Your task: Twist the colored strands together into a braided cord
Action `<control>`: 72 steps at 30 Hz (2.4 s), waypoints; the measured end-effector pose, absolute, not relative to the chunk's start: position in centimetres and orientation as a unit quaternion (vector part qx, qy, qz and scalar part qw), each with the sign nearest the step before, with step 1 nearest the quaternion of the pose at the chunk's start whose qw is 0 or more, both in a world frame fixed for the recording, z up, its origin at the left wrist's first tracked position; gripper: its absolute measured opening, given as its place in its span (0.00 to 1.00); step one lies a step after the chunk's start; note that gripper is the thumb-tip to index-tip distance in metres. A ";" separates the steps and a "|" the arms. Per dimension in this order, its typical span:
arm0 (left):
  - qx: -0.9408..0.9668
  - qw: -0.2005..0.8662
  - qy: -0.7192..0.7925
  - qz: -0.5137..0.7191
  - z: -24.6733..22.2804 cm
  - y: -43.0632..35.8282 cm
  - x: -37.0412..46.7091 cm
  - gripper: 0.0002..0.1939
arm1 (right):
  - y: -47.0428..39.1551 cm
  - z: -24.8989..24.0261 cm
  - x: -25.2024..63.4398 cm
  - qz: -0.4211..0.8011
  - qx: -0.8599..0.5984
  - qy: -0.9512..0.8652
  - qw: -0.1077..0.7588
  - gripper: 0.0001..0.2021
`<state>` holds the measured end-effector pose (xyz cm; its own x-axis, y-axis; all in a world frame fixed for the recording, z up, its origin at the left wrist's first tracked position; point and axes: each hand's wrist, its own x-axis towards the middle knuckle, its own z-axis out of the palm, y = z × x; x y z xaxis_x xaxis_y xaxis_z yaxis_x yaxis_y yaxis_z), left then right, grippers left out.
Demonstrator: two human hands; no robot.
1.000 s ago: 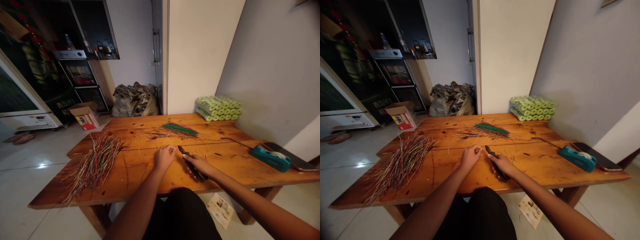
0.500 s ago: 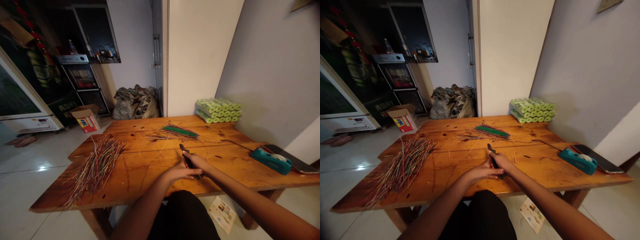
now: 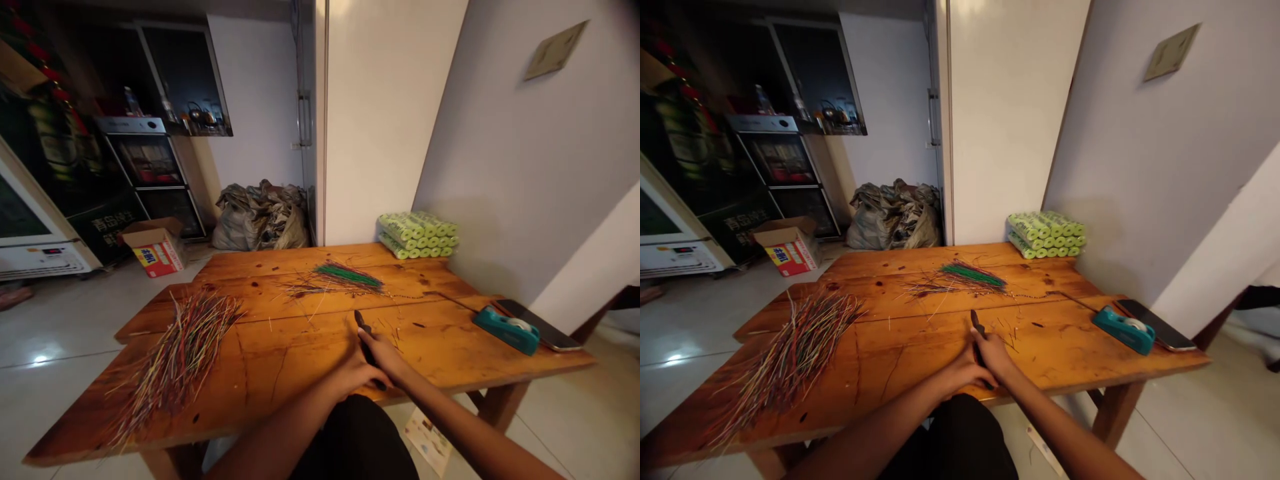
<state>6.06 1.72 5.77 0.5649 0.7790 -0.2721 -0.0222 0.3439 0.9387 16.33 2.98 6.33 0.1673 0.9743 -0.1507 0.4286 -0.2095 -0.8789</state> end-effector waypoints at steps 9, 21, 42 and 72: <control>0.514 0.763 0.345 0.185 5.2 2.6 5.2 0.52 | 2.2 5.5 15.5 0.382 -0.677 -0.458 0.431 0.18; 0.565 0.723 0.392 0.071 5.4 5.0 1.3 0.19 | 0.0 3.6 15.2 0.529 -0.620 -0.379 0.438 0.26; 0.557 0.540 0.469 0.422 4.7 7.7 0.6 0.07 | -0.4 4.6 13.7 0.405 -0.637 -0.545 0.365 0.22; 0.571 0.484 0.501 0.434 4.3 8.7 -0.6 0.07 | -0.1 3.4 13.8 0.551 -0.575 -0.410 0.445 0.21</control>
